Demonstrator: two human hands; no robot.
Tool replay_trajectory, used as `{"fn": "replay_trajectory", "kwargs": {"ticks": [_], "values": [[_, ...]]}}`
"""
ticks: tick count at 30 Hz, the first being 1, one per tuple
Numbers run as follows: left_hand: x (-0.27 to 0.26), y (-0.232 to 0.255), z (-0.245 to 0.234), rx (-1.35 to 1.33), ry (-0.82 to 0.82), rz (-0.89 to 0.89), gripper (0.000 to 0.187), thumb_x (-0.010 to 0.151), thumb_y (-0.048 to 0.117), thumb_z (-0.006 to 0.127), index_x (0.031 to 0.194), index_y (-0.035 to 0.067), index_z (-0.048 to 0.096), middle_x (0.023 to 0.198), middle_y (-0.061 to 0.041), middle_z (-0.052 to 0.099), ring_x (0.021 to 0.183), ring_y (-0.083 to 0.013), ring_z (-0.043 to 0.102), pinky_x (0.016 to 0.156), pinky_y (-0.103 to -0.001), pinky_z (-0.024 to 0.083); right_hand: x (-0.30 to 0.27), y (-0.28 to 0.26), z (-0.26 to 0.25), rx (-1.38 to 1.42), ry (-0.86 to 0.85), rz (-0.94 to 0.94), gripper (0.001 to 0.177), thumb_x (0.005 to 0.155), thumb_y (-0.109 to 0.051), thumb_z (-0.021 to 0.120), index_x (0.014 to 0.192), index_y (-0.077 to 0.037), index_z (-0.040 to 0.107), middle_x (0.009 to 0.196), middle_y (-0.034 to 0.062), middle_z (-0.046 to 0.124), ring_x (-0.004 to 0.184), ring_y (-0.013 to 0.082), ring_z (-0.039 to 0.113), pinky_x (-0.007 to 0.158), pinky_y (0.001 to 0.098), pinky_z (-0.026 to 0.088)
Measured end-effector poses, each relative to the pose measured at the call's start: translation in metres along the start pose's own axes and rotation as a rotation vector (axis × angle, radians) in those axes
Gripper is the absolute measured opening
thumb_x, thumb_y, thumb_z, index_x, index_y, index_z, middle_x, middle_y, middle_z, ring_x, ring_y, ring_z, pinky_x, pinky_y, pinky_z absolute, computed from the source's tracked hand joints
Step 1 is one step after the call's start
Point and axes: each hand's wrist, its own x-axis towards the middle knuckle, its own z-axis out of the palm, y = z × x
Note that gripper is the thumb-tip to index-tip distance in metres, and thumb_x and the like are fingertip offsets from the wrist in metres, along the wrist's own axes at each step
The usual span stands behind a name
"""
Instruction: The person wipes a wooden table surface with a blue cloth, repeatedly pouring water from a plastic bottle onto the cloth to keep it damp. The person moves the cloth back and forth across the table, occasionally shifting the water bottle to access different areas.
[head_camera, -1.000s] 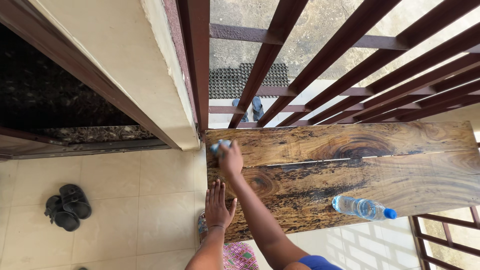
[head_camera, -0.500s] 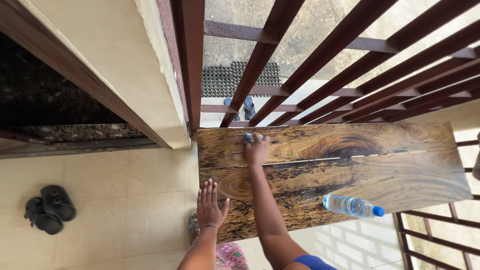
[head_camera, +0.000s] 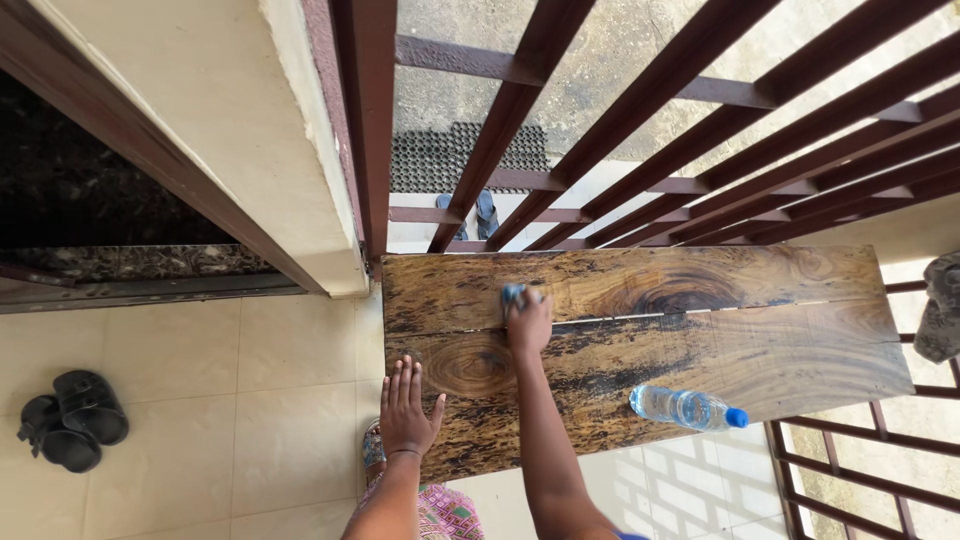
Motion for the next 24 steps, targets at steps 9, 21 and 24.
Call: {"fn": "replay_trajectory", "kwargs": {"ticks": [9,21,24], "values": [[-0.001,0.0,-0.001,-0.001,-0.016,-0.009,0.079,0.093,0.059,0.047,0.155,0.011,0.035,0.164,-0.008,0.029,0.153,-0.0229,0.024,0.127,-0.042,0.016,-0.025,-0.02,0.04,0.045,0.091,-0.383,0.036,0.077,-0.016,0.082,0.113,-0.022,0.076,0.115,0.0165,0.058,0.093,0.0329,0.066,0.075,0.0445,0.06],[-0.002,0.001,-0.001,-0.021,-0.005,-0.007,0.078,0.094,0.058,0.049,0.154,0.01,0.036,0.165,-0.008,0.03,0.154,-0.0232,0.024,0.128,-0.042,0.016,0.018,0.01,0.015,0.061,0.006,0.165,0.022,0.096,-0.029,0.071,0.115,-0.018,0.072,0.111,0.0115,0.057,0.076,0.0211,0.063,0.06,0.0313,0.058],[-0.002,-0.001,0.002,0.003,-0.016,-0.005,0.077,0.094,0.059,0.048,0.154,0.012,0.036,0.164,-0.008,0.03,0.154,-0.023,0.023,0.128,-0.043,0.016,0.009,-0.007,0.038,0.034,0.065,-0.066,0.025,0.096,-0.031,0.071,0.119,-0.021,0.073,0.107,0.0103,0.062,0.081,0.023,0.065,0.064,0.0335,0.06]]}}
